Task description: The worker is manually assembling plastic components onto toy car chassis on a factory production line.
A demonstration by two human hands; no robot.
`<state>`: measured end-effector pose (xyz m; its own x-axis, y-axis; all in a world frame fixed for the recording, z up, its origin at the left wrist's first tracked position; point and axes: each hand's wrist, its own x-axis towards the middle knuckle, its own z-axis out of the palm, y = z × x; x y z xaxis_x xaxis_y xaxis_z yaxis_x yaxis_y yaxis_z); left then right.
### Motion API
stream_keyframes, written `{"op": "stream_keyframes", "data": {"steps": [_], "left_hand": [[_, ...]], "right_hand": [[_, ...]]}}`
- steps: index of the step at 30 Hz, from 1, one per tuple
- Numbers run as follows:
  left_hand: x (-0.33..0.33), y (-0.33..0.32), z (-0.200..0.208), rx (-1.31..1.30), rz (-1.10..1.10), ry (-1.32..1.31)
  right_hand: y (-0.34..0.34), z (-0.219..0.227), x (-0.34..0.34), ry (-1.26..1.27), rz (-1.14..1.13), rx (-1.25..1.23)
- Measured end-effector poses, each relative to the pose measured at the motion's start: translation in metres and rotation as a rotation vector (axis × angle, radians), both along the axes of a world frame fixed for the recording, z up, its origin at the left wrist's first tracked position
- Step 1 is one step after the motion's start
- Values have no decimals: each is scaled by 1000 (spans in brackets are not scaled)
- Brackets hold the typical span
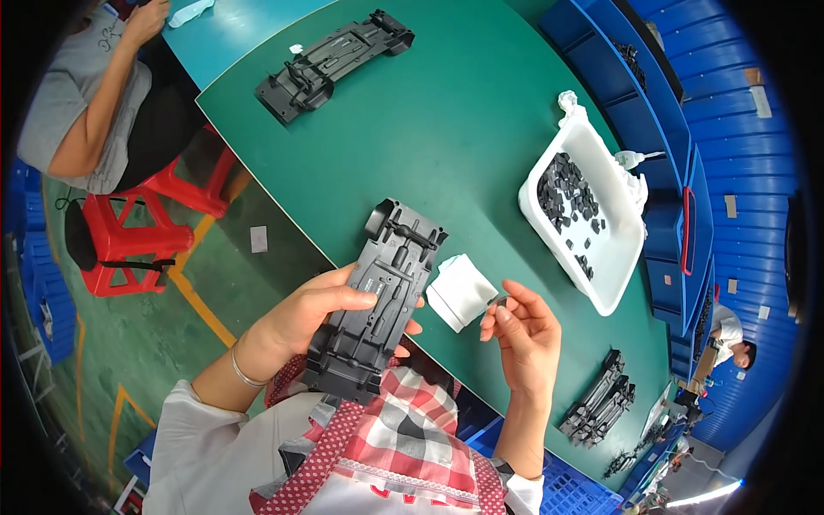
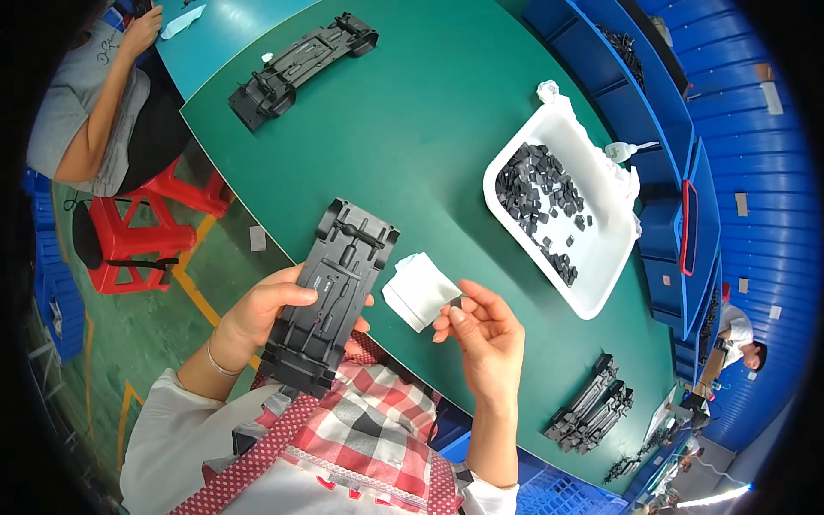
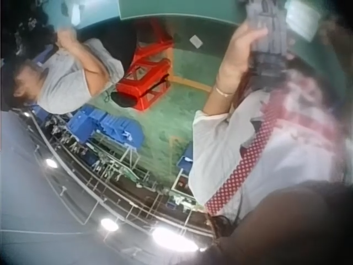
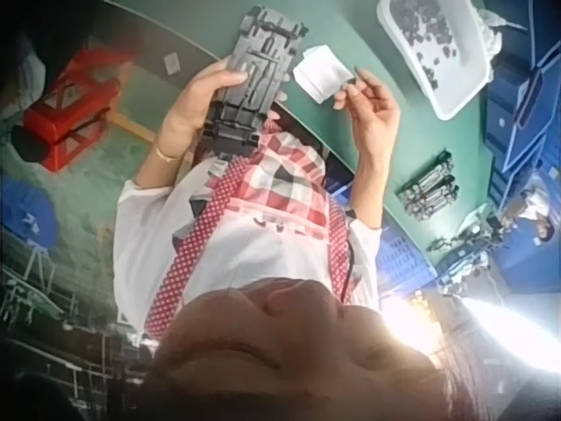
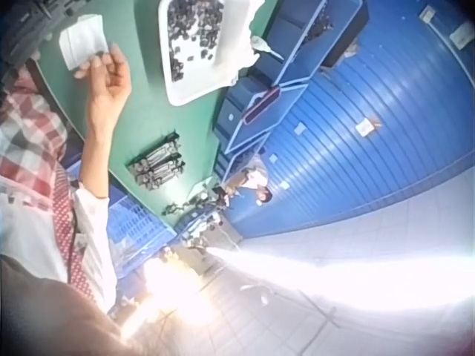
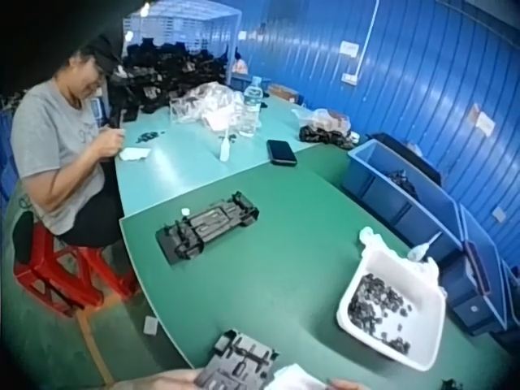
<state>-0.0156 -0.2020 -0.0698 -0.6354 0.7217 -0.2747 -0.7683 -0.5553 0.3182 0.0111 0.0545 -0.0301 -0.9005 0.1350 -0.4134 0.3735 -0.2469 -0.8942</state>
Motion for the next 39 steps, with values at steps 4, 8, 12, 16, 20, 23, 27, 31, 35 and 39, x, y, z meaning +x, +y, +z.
{"op": "stream_keyframes", "data": {"steps": [4, 8, 12, 16, 20, 23, 27, 31, 35, 39], "left_hand": [[1, -1, -1, 6, -8, 2], [0, -1, 2, 4, -15, -20], [1, -1, 2, 13, 2, -33], [1, 0, 3, 15, -8, -7], [1, 2, 4, -43, -32, -3], [1, 4, 1, -30, -32, -2], [0, 2, 1, -36, -29, -3], [-1, 2, -1, -20, -20, -13], [-1, 2, -3, -26, -15, 26], [-1, 2, -4, -24, -11, 19]], "right_hand": [[7, -10, 7, 36, 58, 81], [3, -11, 10, 140, 104, 229], [-9, -6, 7, 215, 125, 455], [-6, -11, 7, 269, 201, 665], [-13, -12, 0, 250, 172, 795], [-17, -8, -5, 289, 234, 884], [-25, -3, -9, 283, 283, 948], [-29, -4, -11, 313, 322, 1023], [-32, -7, -12, 373, 360, 1101], [-33, -5, -12, 394, 386, 1127]]}}
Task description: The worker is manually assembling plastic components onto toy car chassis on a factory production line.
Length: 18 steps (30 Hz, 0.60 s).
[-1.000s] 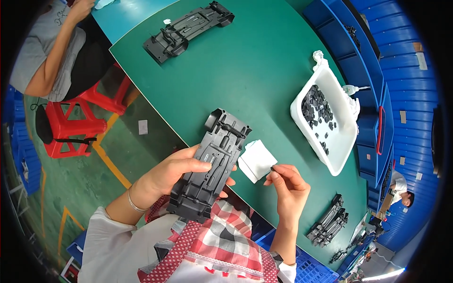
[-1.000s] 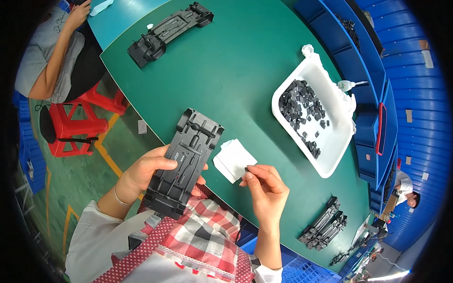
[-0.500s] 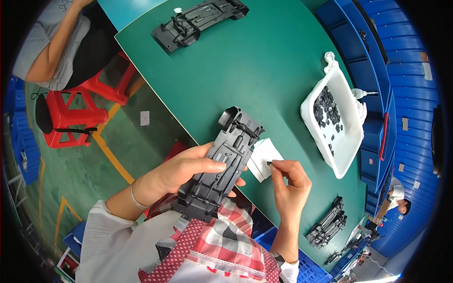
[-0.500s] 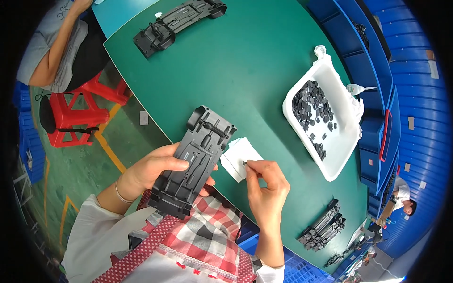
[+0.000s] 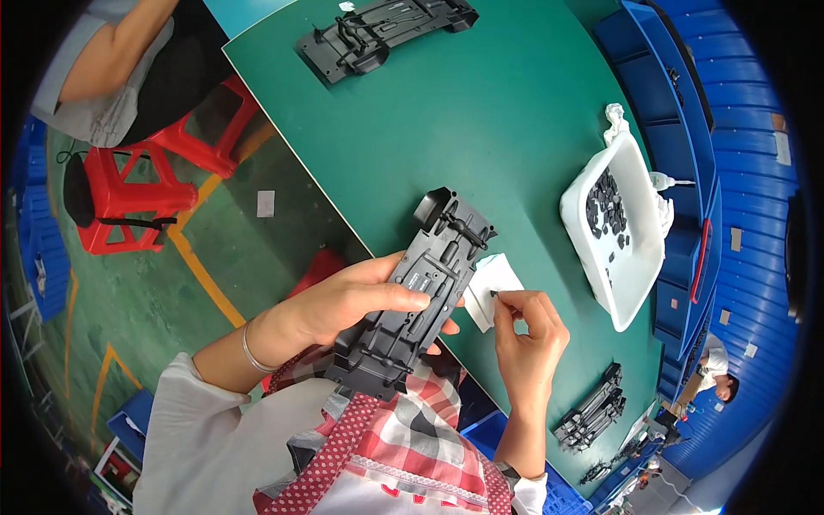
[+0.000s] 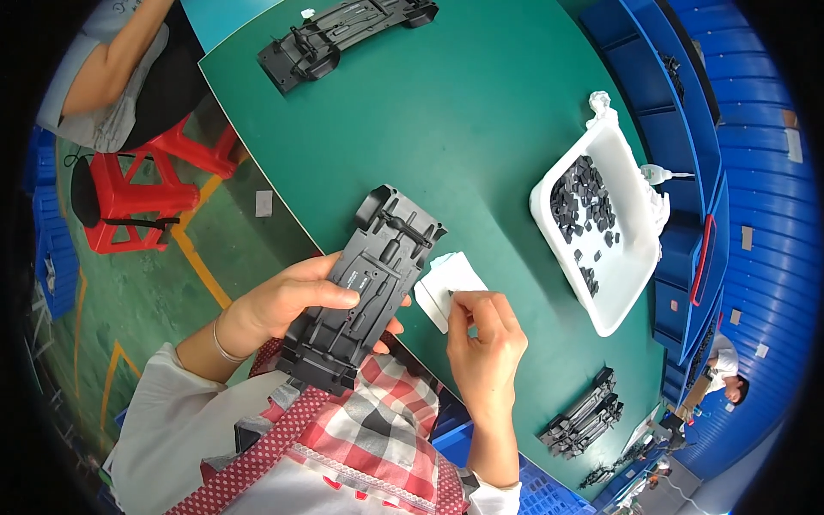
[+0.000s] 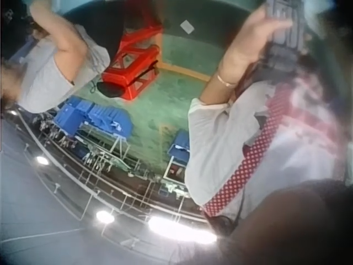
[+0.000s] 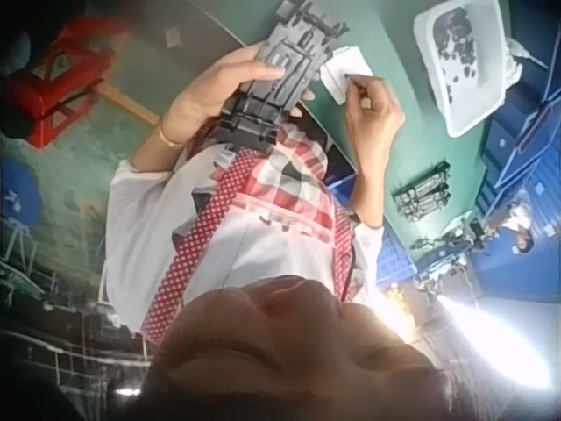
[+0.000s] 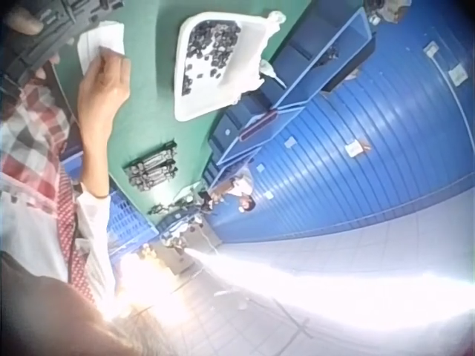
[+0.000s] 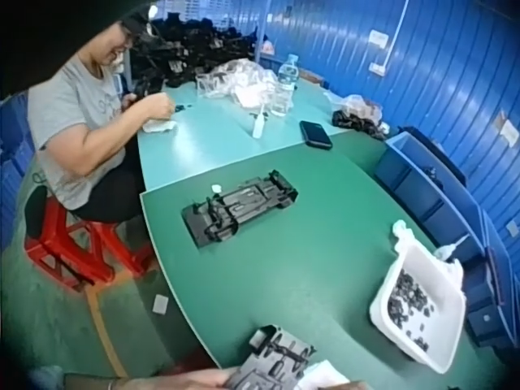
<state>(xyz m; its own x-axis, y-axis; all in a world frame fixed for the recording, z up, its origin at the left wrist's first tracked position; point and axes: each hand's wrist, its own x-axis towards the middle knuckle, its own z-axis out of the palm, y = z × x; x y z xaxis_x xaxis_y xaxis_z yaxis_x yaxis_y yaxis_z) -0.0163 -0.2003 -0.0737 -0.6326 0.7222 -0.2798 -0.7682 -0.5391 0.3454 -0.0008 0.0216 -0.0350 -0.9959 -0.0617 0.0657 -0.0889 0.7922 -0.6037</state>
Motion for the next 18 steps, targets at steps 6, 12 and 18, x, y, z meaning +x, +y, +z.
{"op": "stream_keyframes", "data": {"steps": [6, 12, 18], "left_hand": [[-1, 1, -2, -18, -27, 6], [-2, 0, -3, -25, -26, 44], [-2, 0, -8, -11, -9, 30]], "right_hand": [[-1, -1, 0, 34, 3, 5], [-2, 2, -1, -11, -5, 19], [-2, -1, -2, 12, -22, 11]]}}
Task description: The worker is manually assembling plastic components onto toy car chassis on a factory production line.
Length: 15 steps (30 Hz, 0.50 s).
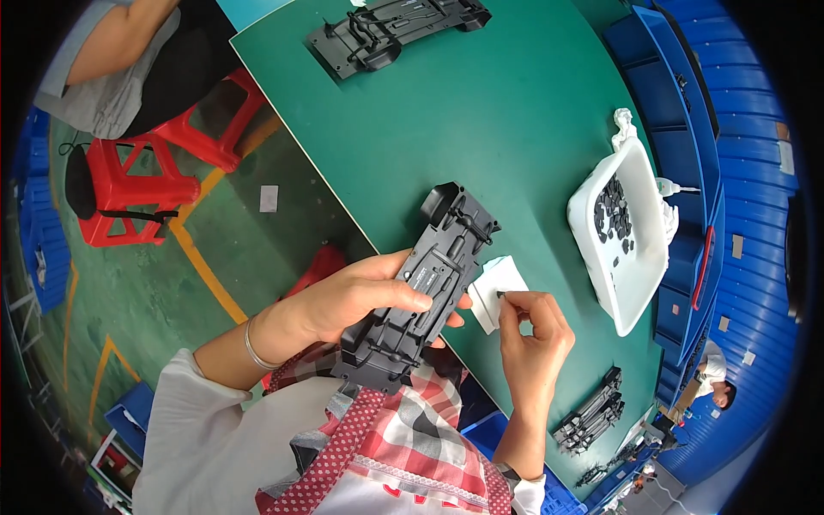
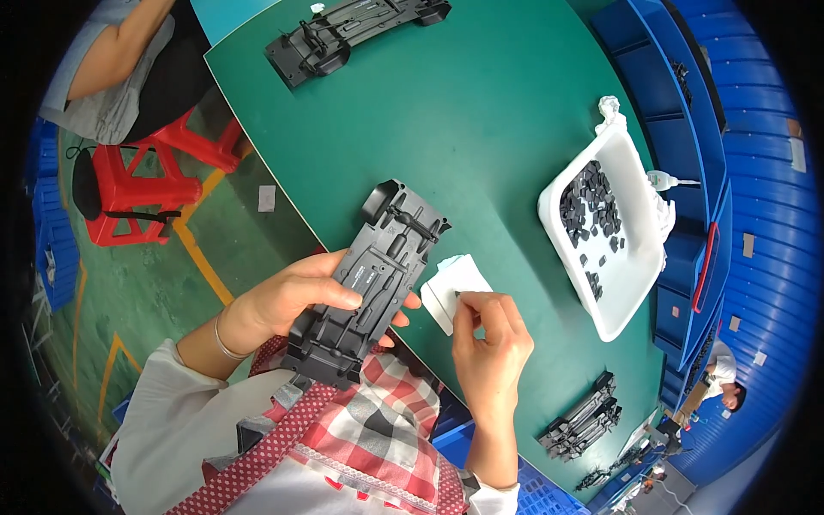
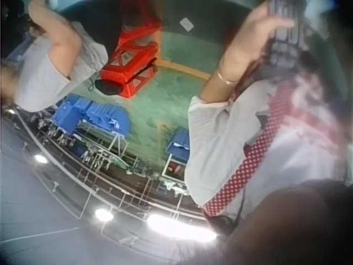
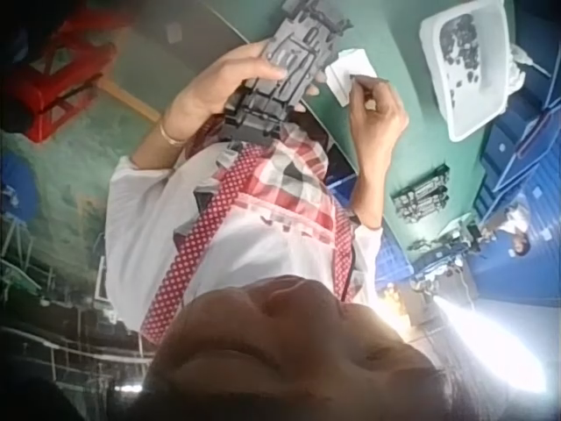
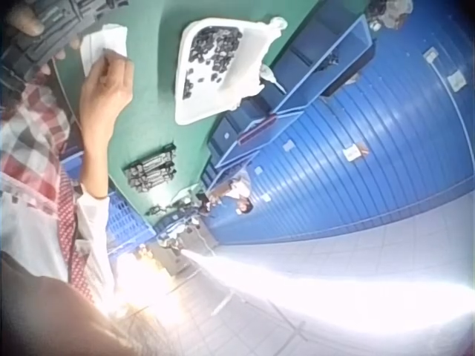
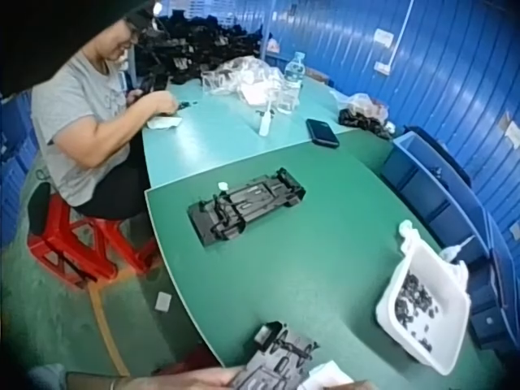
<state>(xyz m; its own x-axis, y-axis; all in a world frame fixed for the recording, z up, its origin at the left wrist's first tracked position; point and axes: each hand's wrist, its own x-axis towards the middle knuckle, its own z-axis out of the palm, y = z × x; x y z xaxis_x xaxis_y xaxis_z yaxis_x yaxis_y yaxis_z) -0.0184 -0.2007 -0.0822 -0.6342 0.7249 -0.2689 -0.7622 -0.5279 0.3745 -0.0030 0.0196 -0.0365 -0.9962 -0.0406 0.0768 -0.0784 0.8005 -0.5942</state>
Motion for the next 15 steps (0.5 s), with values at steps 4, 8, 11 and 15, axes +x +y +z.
{"op": "stream_keyframes", "data": {"steps": [4, 8, 11, 15], "left_hand": [[1, -1, -1, 61, 7, -74], [2, -1, -2, 111, 9, -84], [2, -1, -2, 108, 4, -76], [2, 0, -5, 130, 8, -66]], "right_hand": [[0, -1, 1, 5, 19, 1], [0, -1, 1, 8, 17, 0], [0, -1, 1, 0, 10, 3], [0, 1, -1, -13, 6, 22]]}}
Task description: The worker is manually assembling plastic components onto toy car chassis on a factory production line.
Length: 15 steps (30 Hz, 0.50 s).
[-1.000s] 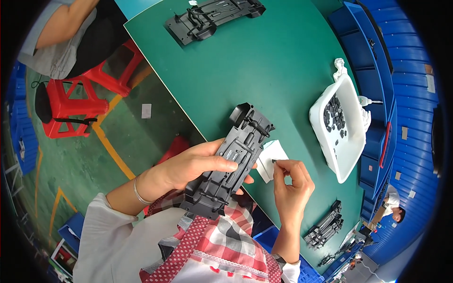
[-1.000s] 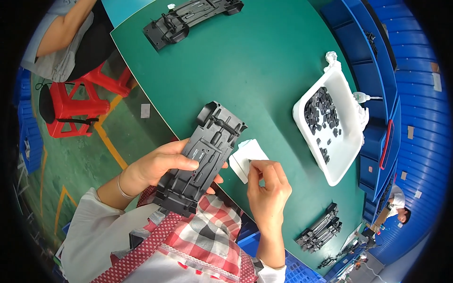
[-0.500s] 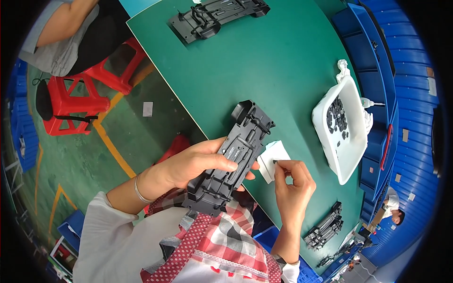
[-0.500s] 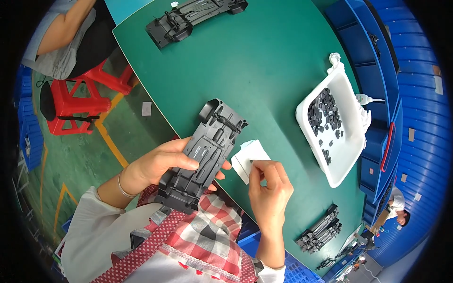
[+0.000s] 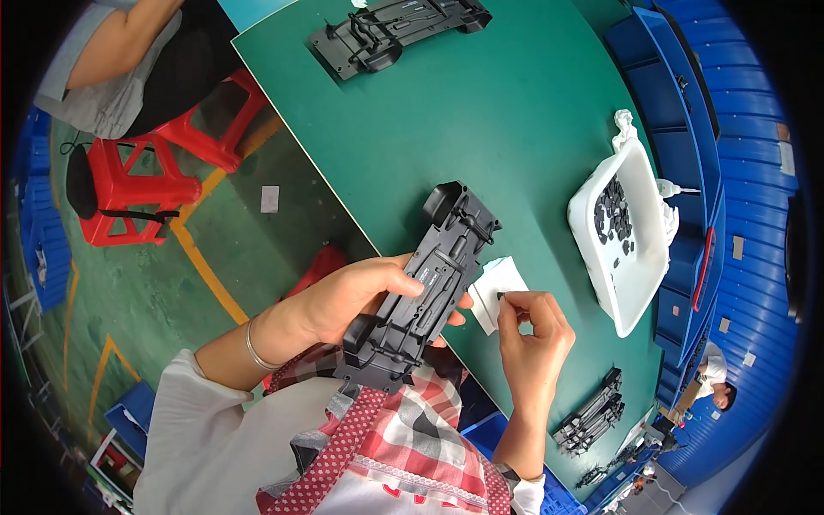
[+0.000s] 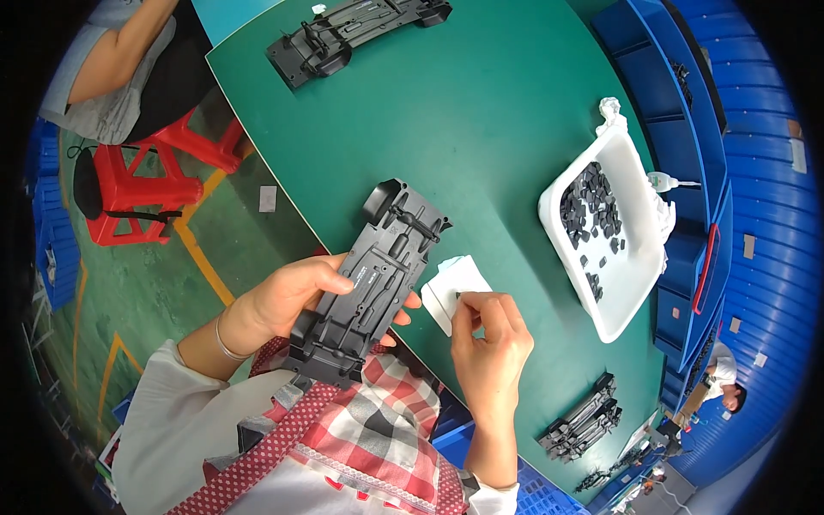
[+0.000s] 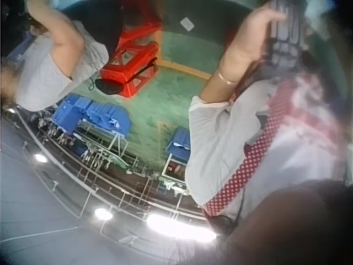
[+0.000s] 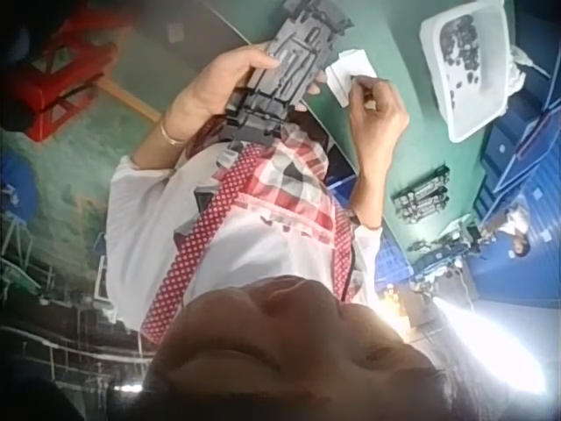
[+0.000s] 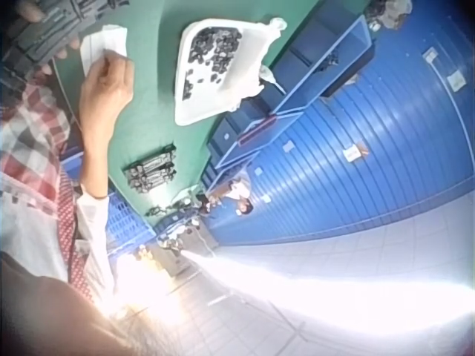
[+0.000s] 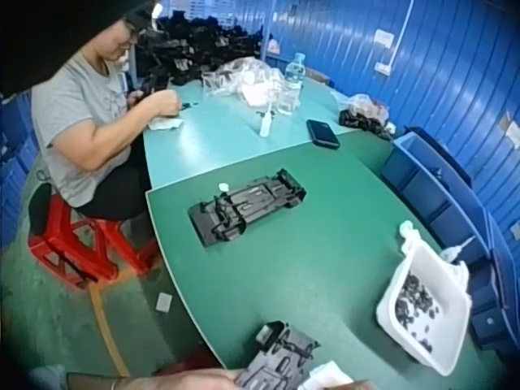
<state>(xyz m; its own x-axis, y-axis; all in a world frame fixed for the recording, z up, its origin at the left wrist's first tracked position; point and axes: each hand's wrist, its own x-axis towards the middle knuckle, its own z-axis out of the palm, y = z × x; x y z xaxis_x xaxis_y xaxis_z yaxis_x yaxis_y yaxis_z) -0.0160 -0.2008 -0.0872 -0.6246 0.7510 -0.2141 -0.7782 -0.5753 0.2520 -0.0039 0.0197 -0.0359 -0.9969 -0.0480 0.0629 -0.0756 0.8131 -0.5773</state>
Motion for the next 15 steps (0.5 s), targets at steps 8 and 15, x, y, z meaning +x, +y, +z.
{"op": "stream_keyframes", "data": {"steps": [8, 15], "left_hand": [[0, 0, 0, 64, 9, -100], [1, -3, 1, 81, -45, -79]], "right_hand": [[-1, 6, 0, -3, -25, -32], [3, 15, -9, -79, -122, -390]]}}
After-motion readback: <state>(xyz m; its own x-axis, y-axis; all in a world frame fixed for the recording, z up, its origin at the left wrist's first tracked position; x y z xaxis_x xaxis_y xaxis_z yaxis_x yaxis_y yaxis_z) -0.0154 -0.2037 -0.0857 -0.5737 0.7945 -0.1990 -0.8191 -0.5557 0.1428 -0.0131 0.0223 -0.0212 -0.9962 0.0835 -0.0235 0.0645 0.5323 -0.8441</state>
